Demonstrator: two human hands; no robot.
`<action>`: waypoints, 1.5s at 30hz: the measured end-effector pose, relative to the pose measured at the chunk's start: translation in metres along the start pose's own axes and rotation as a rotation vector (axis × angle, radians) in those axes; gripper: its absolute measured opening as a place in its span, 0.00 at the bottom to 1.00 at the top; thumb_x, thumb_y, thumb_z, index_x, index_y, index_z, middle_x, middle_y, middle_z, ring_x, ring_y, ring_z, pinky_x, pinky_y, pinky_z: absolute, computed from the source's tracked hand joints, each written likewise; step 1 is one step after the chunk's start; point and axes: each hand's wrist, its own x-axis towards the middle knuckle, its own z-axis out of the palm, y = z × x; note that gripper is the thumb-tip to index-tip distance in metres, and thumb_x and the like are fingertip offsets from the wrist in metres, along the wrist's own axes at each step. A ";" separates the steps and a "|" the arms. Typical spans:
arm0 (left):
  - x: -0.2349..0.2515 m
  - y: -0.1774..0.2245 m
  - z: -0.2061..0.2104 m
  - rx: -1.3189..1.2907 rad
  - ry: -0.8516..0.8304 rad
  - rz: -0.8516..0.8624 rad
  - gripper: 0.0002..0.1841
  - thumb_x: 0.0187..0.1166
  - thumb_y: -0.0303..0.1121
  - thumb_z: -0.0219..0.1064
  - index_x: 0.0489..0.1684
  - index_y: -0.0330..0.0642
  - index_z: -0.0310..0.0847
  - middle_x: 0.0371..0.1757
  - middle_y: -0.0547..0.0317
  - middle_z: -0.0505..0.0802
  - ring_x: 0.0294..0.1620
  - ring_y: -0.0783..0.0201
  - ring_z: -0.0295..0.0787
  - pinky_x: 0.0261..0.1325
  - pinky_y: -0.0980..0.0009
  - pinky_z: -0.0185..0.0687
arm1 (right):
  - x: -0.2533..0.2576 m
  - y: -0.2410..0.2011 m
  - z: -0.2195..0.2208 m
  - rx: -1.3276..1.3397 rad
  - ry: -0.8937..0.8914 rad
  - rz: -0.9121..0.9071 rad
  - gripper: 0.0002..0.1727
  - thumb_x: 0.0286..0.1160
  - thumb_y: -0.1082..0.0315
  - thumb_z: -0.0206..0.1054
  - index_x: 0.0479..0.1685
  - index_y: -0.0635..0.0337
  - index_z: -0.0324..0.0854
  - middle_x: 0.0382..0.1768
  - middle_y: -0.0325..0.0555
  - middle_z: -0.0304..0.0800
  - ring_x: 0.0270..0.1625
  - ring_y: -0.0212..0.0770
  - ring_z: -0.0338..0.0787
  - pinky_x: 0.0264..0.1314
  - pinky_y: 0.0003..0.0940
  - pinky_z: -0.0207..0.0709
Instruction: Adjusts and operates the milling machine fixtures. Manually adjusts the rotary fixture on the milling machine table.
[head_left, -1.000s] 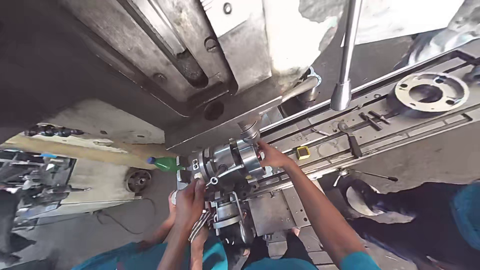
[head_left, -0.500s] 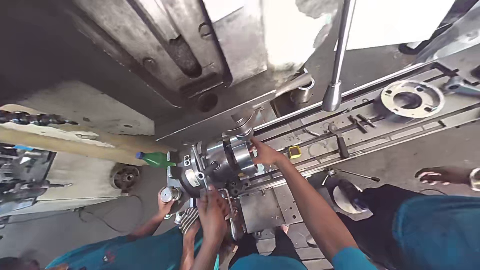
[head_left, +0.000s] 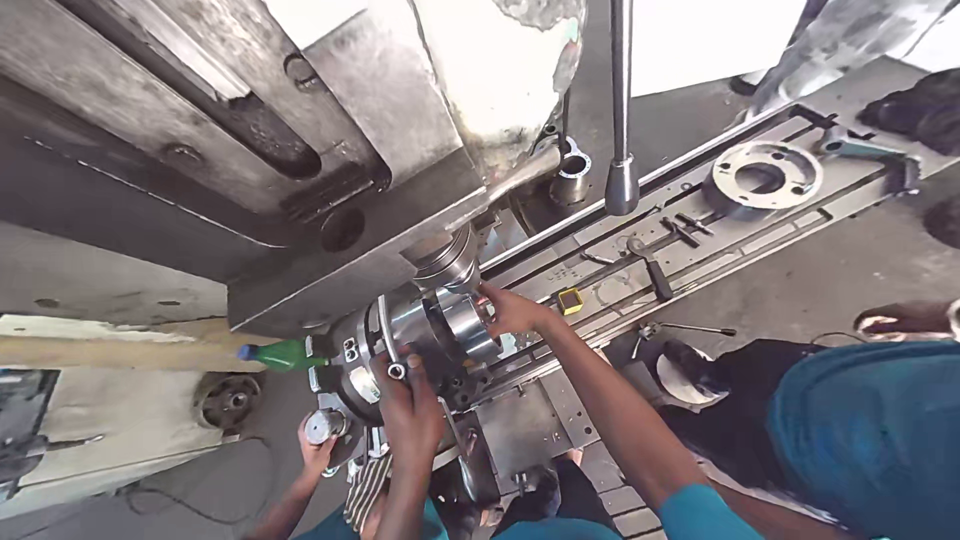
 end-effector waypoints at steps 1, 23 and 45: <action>0.001 -0.001 -0.002 0.069 0.025 0.029 0.22 0.91 0.42 0.52 0.71 0.33 0.70 0.39 0.59 0.85 0.29 0.75 0.80 0.34 0.74 0.80 | -0.001 0.002 0.002 0.028 0.010 0.004 0.58 0.45 0.80 0.83 0.88 0.61 0.57 0.69 0.65 0.80 0.64 0.59 0.87 0.62 0.58 0.84; 0.013 -0.021 -0.004 0.093 0.061 0.273 0.31 0.89 0.44 0.51 0.83 0.27 0.60 0.70 0.37 0.84 0.70 0.53 0.82 0.88 0.28 0.36 | -0.003 -0.001 0.009 0.074 0.034 -0.004 0.63 0.41 0.86 0.79 0.91 0.64 0.49 0.76 0.65 0.74 0.73 0.51 0.80 0.73 0.47 0.77; 0.013 -0.016 -0.008 0.107 0.055 0.227 0.27 0.87 0.43 0.54 0.80 0.36 0.66 0.64 0.47 0.88 0.67 0.56 0.83 0.88 0.29 0.38 | 0.006 0.012 0.006 0.074 0.023 -0.056 0.63 0.42 0.82 0.84 0.91 0.62 0.51 0.78 0.63 0.73 0.74 0.52 0.80 0.76 0.49 0.75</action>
